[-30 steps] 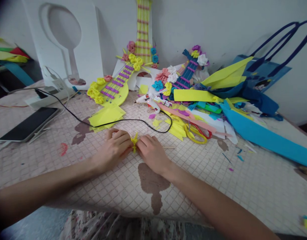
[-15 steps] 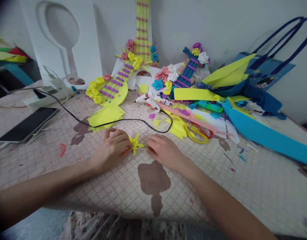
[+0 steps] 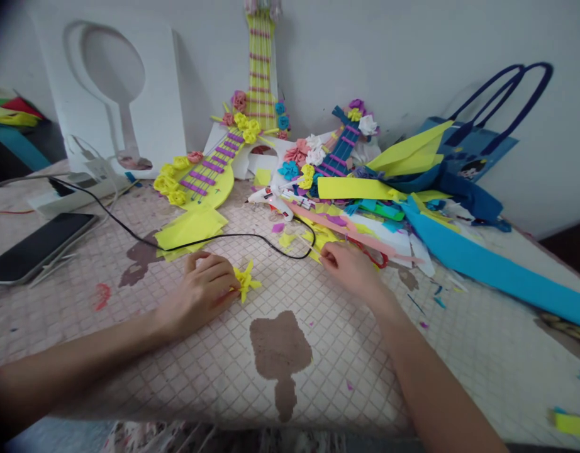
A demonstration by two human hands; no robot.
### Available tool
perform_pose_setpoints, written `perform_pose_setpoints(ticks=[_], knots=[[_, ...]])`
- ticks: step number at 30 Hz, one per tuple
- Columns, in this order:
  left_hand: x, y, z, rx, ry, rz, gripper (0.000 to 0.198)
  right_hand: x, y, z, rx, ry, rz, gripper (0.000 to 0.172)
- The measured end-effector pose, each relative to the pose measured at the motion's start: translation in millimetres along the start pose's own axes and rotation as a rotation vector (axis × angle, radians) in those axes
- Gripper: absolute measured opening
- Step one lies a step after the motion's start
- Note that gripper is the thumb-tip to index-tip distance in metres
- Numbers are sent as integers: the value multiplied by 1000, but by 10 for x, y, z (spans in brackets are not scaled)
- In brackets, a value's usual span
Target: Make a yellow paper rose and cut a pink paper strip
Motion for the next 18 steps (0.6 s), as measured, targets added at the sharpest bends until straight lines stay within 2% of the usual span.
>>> perform_pose_setpoints(ticks=[3,7,9,13,18], knots=[[0,56,-18,-20,-31,4,15,-19,-65,14,-47,-42,-78,6],[20,123,-54,-47,-71,7,15,-182,4,-5,-106,-194,-124,9],[41,141,-77,-59,-84,6,14,-242,29,-18,-96,-231,-133,9],[88,136,-126,-60,-83,-15,14,-258,-13,-17,-32,-208,-206,5],[113,130,-174,-57,-72,-60,12,-254,-72,20,-75,-172,-177,9]])
Point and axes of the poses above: each hand's wrist, its own z-axis towards the middle knuckle, its own y-axis out of the back of the hand, x = y × z, the point moved 7 cm from there along z, towards the middle knuckle, and after that the axes turned 1 degree about -x, right-handed, at the moved point
